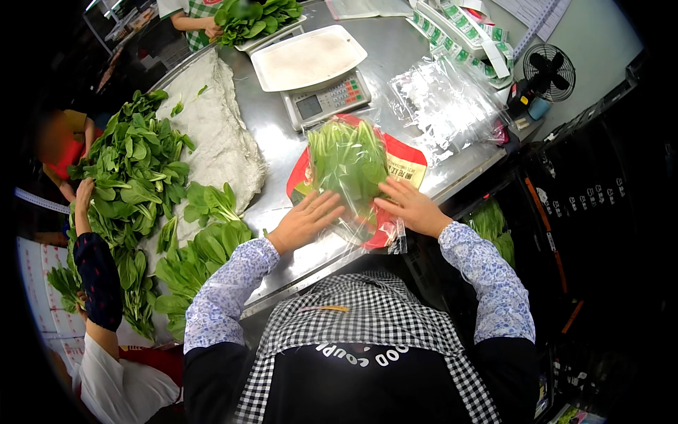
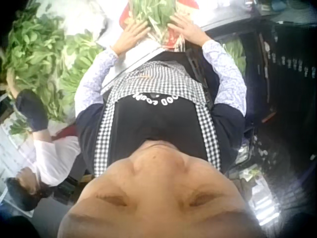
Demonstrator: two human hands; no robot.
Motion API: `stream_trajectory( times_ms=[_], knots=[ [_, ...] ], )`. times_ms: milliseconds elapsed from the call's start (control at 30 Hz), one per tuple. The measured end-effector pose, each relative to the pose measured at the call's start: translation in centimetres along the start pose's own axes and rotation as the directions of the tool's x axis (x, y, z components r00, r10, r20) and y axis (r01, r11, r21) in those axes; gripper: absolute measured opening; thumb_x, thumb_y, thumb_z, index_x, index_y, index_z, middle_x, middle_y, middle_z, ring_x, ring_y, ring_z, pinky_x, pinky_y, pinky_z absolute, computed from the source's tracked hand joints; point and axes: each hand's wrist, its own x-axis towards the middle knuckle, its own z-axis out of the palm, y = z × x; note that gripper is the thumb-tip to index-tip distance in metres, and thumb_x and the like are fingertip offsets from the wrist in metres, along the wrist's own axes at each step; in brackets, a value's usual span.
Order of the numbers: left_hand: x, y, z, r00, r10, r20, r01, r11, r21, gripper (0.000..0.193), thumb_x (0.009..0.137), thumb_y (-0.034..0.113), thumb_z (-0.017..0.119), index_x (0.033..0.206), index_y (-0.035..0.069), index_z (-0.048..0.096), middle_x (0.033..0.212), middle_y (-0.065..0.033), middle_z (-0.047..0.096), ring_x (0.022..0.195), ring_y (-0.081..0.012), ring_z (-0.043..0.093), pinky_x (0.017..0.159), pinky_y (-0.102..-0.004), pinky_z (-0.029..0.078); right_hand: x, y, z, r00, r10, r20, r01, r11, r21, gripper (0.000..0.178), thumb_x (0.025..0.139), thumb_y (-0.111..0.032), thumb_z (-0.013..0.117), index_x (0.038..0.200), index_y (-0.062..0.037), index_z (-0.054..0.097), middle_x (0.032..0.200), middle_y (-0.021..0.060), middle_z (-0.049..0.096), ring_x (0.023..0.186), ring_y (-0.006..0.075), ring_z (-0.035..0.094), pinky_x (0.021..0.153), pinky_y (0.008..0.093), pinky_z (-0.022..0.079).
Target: The person sorts bunches of green leafy vegetables by hand on a metal table, weighs them on a scale, and places them into plastic bags.
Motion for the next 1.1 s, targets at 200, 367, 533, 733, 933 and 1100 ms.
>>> stream_trajectory(
  times_ms=[200,367,533,733,933,1100],
  knots=[
    [-1.4,-1.1,-0.4,0.978,0.006,0.21,0.051,0.962,-0.267,0.054,0.086,0.011,0.055,0.138,0.006,0.041,0.149,-0.0135,0.03,0.138,-0.0304,0.029,0.114,-0.0446,0.025,-2.1,1.7,2.5,0.978,0.19,0.087,-0.206,0.804,0.558,0.037,0.087,-0.009,0.055,0.124,-0.0041,0.055,0.118,0.0143,0.061,0.117,0.0267,0.055,0.099,0.0352,0.044],
    [2.1,-1.5,-3.1,0.892,-0.443,-0.092,0.281,0.703,-0.653,0.037,0.097,0.016,0.043,0.13,0.001,0.051,0.115,-0.0127,0.054,0.107,-0.0216,0.053,0.096,-0.034,0.041,1.2,4.4,3.6,0.736,0.606,0.303,-0.475,0.142,0.868,0.033,0.099,-0.025,0.041,0.118,-0.0033,0.057,0.085,0.0131,0.068,0.081,0.0216,0.066,0.073,0.0311,0.051],
    [6.2,-3.2,-1.1,0.495,-0.864,-0.096,0.461,0.355,-0.813,0.037,0.1,0.024,0.041,0.126,0.002,0.054,0.072,-0.0085,0.056,0.059,-0.0144,0.051,0.059,-0.0293,0.043,8.0,4.8,3.4,0.628,0.771,-0.111,-0.55,0.54,0.637,0.021,0.097,-0.019,0.042,0.105,-0.0041,0.055,0.067,0.0175,0.06,0.06,0.0346,0.06,0.054,0.042,0.047],
    [5.7,-8.3,4.1,0.346,-0.938,-0.008,0.582,0.222,-0.782,0.032,0.099,0.025,0.045,0.102,-0.001,0.062,0.064,-0.001,0.053,0.053,-0.0086,0.046,0.053,-0.0257,0.04,10.3,8.1,5.7,0.647,0.749,-0.142,-0.64,0.636,0.432,0.019,0.096,-0.017,0.04,0.094,-0.0036,0.052,0.075,0.023,0.059,0.075,0.0428,0.059,0.064,0.0504,0.046],
    [5.7,-9.3,8.5,0.197,-0.978,0.069,0.53,0.047,-0.847,0.026,0.092,0.023,0.057,0.077,0.004,0.052,0.065,-0.0018,0.054,0.054,-0.0092,0.049,0.05,-0.0264,0.04,10.4,9.8,8.1,0.555,0.815,0.169,-0.79,0.452,0.415,0.047,0.096,-0.032,0.031,0.087,0.0007,0.063,0.086,0.0259,0.063,0.083,0.044,0.06,0.077,0.0524,0.045],
    [7.3,-8.9,7.5,0.155,-0.984,-0.09,0.799,0.179,-0.574,0.031,0.087,0.027,0.058,0.098,-0.001,0.05,0.084,-0.0184,0.063,0.071,-0.0351,0.06,0.067,-0.0396,0.048,10.1,10.9,10.7,0.56,0.805,0.198,-0.817,0.496,0.294,0.051,0.094,-0.033,0.03,0.082,0.0018,0.065,0.085,0.0261,0.063,0.082,0.0439,0.06,0.08,0.0507,0.045]
  ],
)
